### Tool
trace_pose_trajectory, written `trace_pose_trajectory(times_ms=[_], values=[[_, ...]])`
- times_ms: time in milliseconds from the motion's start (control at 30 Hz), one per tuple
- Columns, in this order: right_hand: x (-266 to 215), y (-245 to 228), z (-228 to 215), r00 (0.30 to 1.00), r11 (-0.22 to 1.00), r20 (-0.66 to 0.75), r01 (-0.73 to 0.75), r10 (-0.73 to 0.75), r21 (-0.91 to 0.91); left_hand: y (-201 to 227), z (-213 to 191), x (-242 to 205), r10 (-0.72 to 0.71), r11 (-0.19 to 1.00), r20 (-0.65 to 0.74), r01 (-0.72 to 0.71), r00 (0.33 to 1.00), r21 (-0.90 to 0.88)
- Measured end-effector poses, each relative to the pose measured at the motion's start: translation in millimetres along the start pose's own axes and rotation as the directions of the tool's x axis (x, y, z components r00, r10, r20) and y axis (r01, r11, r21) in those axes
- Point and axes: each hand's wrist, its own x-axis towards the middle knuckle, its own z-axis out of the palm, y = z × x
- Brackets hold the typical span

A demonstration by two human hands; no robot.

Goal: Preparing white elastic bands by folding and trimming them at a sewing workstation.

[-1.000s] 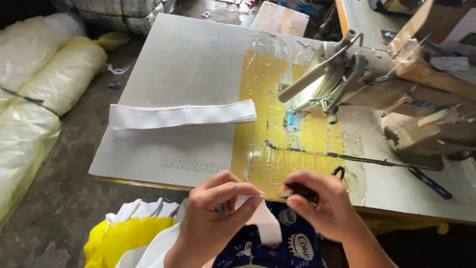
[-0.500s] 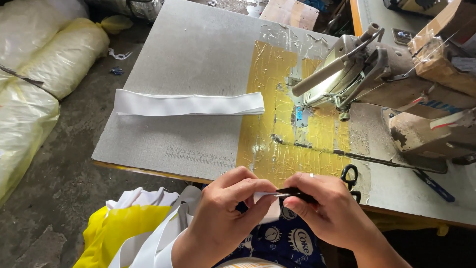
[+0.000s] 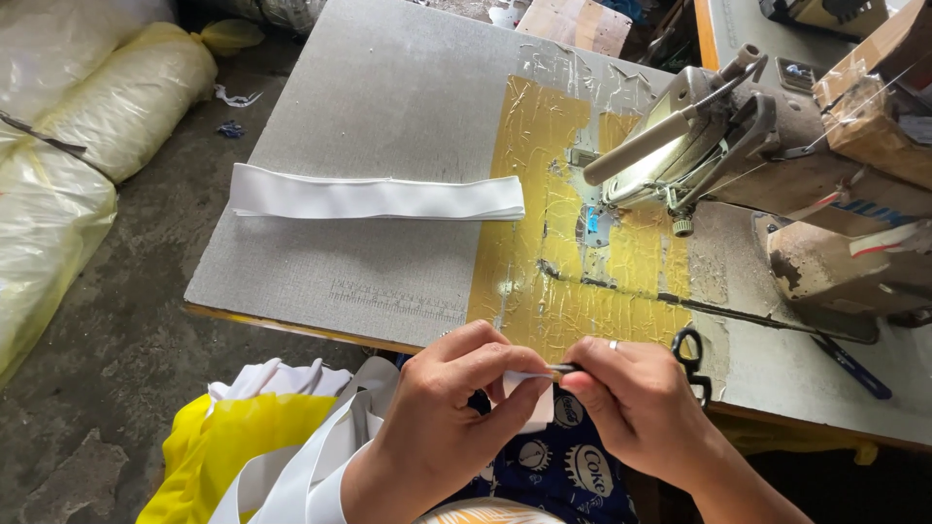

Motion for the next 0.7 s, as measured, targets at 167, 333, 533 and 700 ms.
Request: trace_pose_trajectory(times_ms=[167, 333, 533, 700], values=[[6.9, 2.1, 3.7, 0.994, 0.976, -0.071, -0.064, 0.081, 0.21, -2.0, -4.4, 0.3, -0.128, 0.99, 0.023, 0.129, 0.991, -0.053], [17.0, -5.5, 1.1, 0.983, 0.946, 0.178, -0.09, 0.035, 0.312, 7.6, -32.1, 11.6, -0.352, 0.927, 0.563, 0.362, 0.748, 0.098], [45.9, 5.0, -10.5, 0.961, 0.978, 0.258, -0.142, 0.1, 0.149, -3.2, -69.0, 26.5, -0.187, 0.963, 0.165, 0.214, 0.968, -0.166], [57.0, 2.8, -40.4, 0.994, 0.994, 0.026, -0.11, 0.109, 0.02, 62.6, -86.6, 41.5, -0.018, 0.999, -0.087, 0.022, 0.996, 0.046]])
